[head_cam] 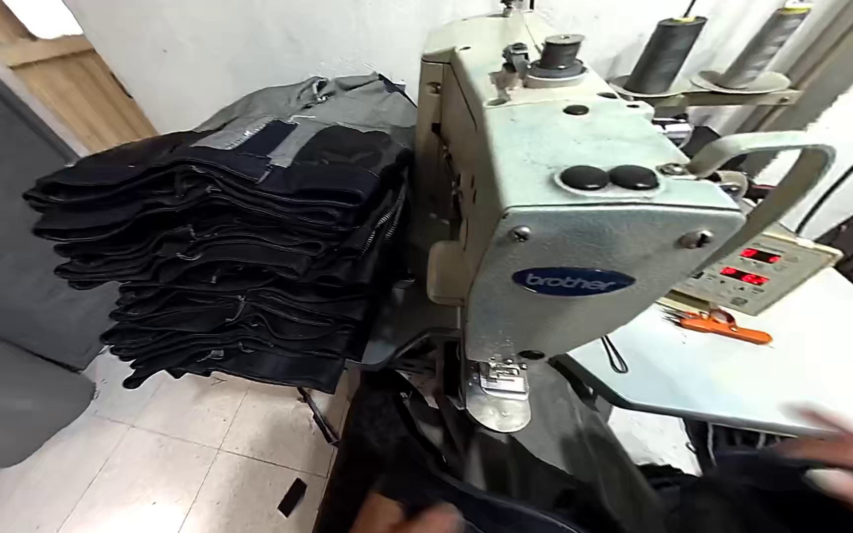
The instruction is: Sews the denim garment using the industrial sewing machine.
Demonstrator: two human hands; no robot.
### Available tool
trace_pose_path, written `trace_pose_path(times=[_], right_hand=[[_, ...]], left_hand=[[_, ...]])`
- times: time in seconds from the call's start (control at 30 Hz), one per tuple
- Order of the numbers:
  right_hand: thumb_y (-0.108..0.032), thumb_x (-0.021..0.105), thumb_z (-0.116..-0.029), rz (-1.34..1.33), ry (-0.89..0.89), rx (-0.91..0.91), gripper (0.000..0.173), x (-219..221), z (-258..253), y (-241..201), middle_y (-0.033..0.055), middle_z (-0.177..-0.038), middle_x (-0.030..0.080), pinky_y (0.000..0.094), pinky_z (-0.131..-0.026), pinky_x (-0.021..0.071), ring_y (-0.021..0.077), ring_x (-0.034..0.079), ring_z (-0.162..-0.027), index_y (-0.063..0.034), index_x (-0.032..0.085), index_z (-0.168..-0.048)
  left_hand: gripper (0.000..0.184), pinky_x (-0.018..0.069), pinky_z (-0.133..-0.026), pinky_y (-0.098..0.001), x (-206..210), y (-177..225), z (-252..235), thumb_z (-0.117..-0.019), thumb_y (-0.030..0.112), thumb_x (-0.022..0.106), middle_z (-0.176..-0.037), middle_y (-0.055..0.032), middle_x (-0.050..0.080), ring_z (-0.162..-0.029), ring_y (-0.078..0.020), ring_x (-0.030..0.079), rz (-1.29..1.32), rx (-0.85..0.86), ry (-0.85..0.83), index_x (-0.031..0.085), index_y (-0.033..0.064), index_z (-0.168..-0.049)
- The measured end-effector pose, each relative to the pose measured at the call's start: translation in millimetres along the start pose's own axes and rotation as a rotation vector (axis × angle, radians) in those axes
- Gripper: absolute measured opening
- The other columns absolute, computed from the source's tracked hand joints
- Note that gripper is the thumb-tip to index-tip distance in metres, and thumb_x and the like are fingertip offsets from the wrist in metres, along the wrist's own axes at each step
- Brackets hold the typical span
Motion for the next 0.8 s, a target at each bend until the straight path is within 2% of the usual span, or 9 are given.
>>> trace_pose_path(times=[0.07, 0.17, 0.23, 0.3, 0.37, 0.5, 0.63, 0.7, 0.8], right_hand=[[-0.020, 0.050, -0.1061, -0.210, -0.017, -0.142, 0.038, 45, -10, 68, 0.0230, -0.096, 0.072, 0.0422, -0.083, 0.0559, 0.0234, 0.071, -0.089, 0.0131, 0.069, -0.104], [-0.027, 0.052, -0.0995, -0.385, 0.206, 0.174, 0.030, 69, -22, 112, -0.0065, -0.078, 0.066, 0.0175, -0.068, 0.0515, -0.0059, 0.060, -0.072, -0.0047, 0.068, -0.089], [-0.027, 0.051, -0.0981, -0.252, 0.327, 0.262, 0.029, 68, -37, 126, -0.0051, -0.071, 0.063, 0.0272, -0.061, 0.0516, 0.0013, 0.060, -0.064, -0.0071, 0.069, -0.086], [-0.020, 0.051, -0.1033, -0.078, 0.402, 0.253, 0.032, 67, -57, 141, 0.0153, -0.075, 0.066, 0.0573, -0.065, 0.0477, 0.0297, 0.064, -0.070, 0.0032, 0.071, -0.093], [-0.017, 0.050, -0.1031, 0.094, 0.480, 0.231, 0.034, 70, -79, 142, 0.0280, -0.077, 0.065, 0.0707, -0.065, 0.0424, 0.0488, 0.065, -0.072, 0.0091, 0.069, -0.094], [-0.023, 0.054, -0.1016, 0.175, 0.383, 0.176, 0.034, 113, -49, 148, 0.0247, -0.072, 0.065, 0.0667, -0.056, 0.0491, 0.0452, 0.066, -0.063, 0.0075, 0.069, -0.094], [-0.022, 0.063, -0.0978, 0.228, 0.285, 0.113, 0.029, 117, -5, 126, 0.0291, -0.098, 0.068, 0.0651, -0.076, 0.0534, 0.0501, 0.068, -0.090, 0.0041, 0.070, -0.108], [-0.016, 0.059, -0.1007, 0.304, 0.368, -0.104, 0.019, 94, -8, 80, 0.0233, -0.095, 0.068, 0.0529, -0.080, 0.0529, 0.0411, 0.066, -0.091, -0.0059, 0.073, -0.107], [-0.014, 0.058, -0.1036, 0.169, 0.172, -0.520, 0.016, 97, -20, -9, 0.0145, -0.091, 0.066, 0.0434, -0.084, 0.0532, 0.0298, 0.066, -0.089, -0.0154, 0.070, -0.113]], left_hand=[[0.016, 0.0584, -0.090, -0.0238, -25, 0, -3, -0.0982, 0.007, 0.061, -0.098, 0.0146, 0.075, -0.094, 0.0033, 0.070, 0.090, -0.082, 0.211, 0.065, 0.0138, -0.112], [0.020, 0.0643, -0.078, -0.0351, -26, -10, -36, -0.1036, 0.009, 0.047, -0.087, -0.0045, 0.076, -0.080, -0.0133, 0.075, 0.232, -0.301, 0.496, 0.064, -0.0008, -0.109], [0.026, 0.0637, -0.079, -0.0374, -12, -14, -78, -0.1058, 0.016, 0.048, -0.094, -0.0100, 0.074, -0.086, -0.0169, 0.074, 0.252, -0.353, 0.512, 0.062, -0.0035, -0.116], [0.025, 0.0597, -0.081, -0.0354, 3, -12, -127, -0.1066, 0.018, 0.053, -0.099, -0.0091, 0.071, -0.090, -0.0146, 0.070, 0.224, -0.329, 0.514, 0.062, -0.0008, -0.120], [0.022, 0.0576, -0.077, -0.0281, 9, -21, -160, -0.1054, 0.023, 0.056, -0.093, -0.0012, 0.070, -0.085, -0.0059, 0.067, 0.117, -0.180, 0.454, 0.066, 0.0056, -0.114], [0.031, 0.0526, -0.095, -0.0273, 4, -34, -125, -0.1034, 0.015, 0.055, -0.109, -0.0108, 0.068, -0.102, -0.0068, 0.064, -0.061, -0.230, 0.355, 0.060, -0.0076, -0.124], [0.022, 0.0621, -0.087, -0.0293, 6, -29, -66, -0.1052, 0.017, 0.047, -0.096, 0.0012, 0.077, -0.091, -0.0066, 0.074, 0.335, -0.408, 0.271, 0.059, 0.0030, -0.117], [0.036, 0.0610, -0.093, -0.0361, -3, -33, -62, -0.1042, 0.031, 0.053, -0.107, -0.0013, 0.076, -0.102, -0.0124, 0.073, 0.538, -0.487, 0.151, 0.053, 0.0061, -0.130], [0.046, 0.0593, -0.097, -0.0424, -10, -44, -65, -0.1009, 0.042, 0.058, -0.116, -0.0068, 0.075, -0.110, -0.0191, 0.071, 0.719, -0.589, -0.009, 0.056, 0.0097, -0.134]])
Point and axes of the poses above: each hand's wrist, its own z-axis away from the middle knuckle, its own x-axis out of the palm, y = z × x, the point moved 2 cm from there along -z, towards the middle knuckle
